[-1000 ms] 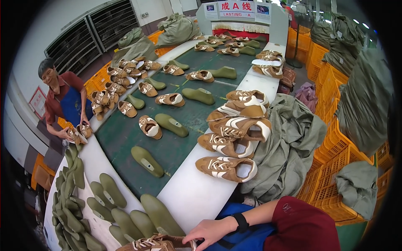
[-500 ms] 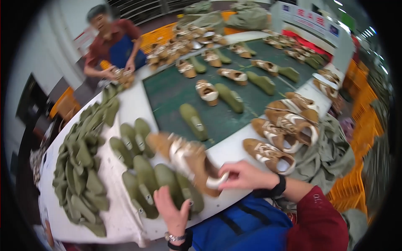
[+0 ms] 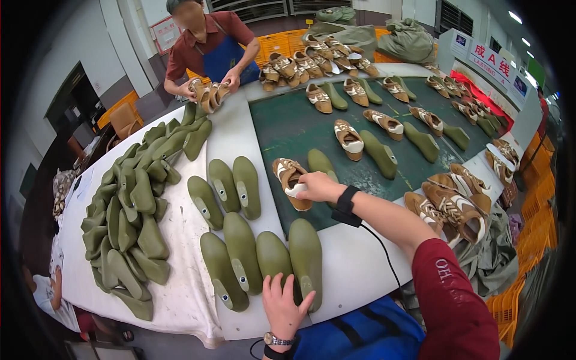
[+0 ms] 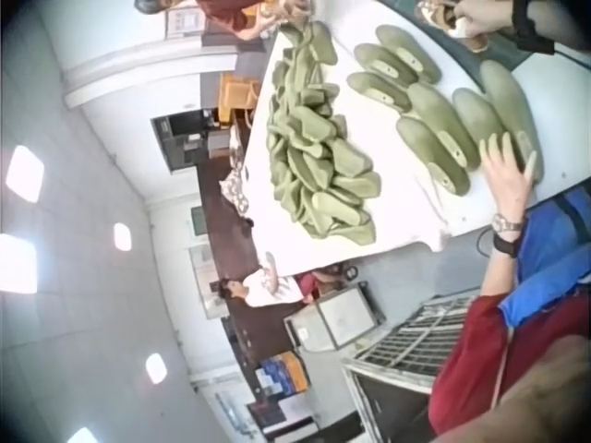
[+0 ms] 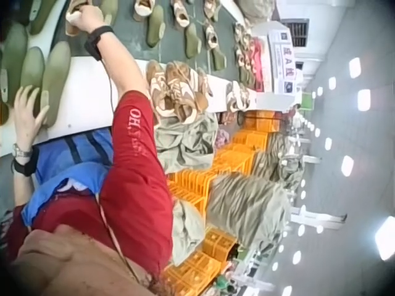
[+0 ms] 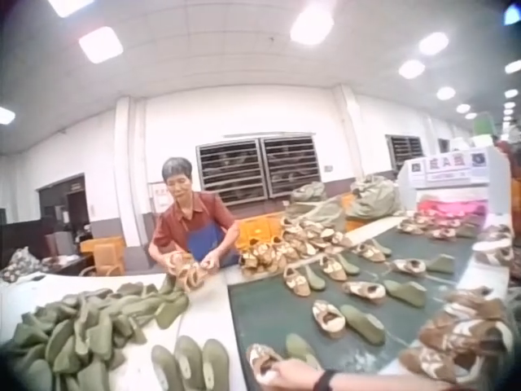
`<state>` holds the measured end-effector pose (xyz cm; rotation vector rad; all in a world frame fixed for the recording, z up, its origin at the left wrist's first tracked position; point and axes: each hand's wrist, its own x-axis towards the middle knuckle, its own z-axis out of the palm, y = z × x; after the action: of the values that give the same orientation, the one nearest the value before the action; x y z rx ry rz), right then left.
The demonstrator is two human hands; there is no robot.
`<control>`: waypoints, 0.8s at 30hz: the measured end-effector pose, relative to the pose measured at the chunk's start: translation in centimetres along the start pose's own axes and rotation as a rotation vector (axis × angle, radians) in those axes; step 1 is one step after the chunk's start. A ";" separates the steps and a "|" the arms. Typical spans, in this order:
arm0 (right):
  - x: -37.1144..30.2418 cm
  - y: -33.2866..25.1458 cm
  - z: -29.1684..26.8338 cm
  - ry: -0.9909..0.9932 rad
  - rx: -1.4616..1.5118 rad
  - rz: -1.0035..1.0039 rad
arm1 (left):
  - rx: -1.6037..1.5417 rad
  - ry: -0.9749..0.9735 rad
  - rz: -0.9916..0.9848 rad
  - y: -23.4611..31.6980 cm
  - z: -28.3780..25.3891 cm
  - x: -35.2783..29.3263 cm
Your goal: The recorder is assembling shoes by placing them onto green shoe lasts on a factory production table.
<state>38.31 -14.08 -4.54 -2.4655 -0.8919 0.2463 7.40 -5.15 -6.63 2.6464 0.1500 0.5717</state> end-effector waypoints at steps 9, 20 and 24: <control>7.9 2.6 4.9 0.154 0.063 0.127 | -0.001 -0.029 -0.044 -0.1 0.2 0.3; 5.2 3.7 5.6 -0.150 0.140 0.013 | -0.040 -0.036 -0.042 0.0 -0.1 0.1; 3.7 3.5 3.9 -0.100 -0.022 -0.064 | -0.187 -0.102 -0.055 -0.5 -3.4 -0.9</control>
<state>41.82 -12.44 -9.71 -2.4579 -1.0189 0.3416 5.19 -3.61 -4.40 2.4754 0.1315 0.4106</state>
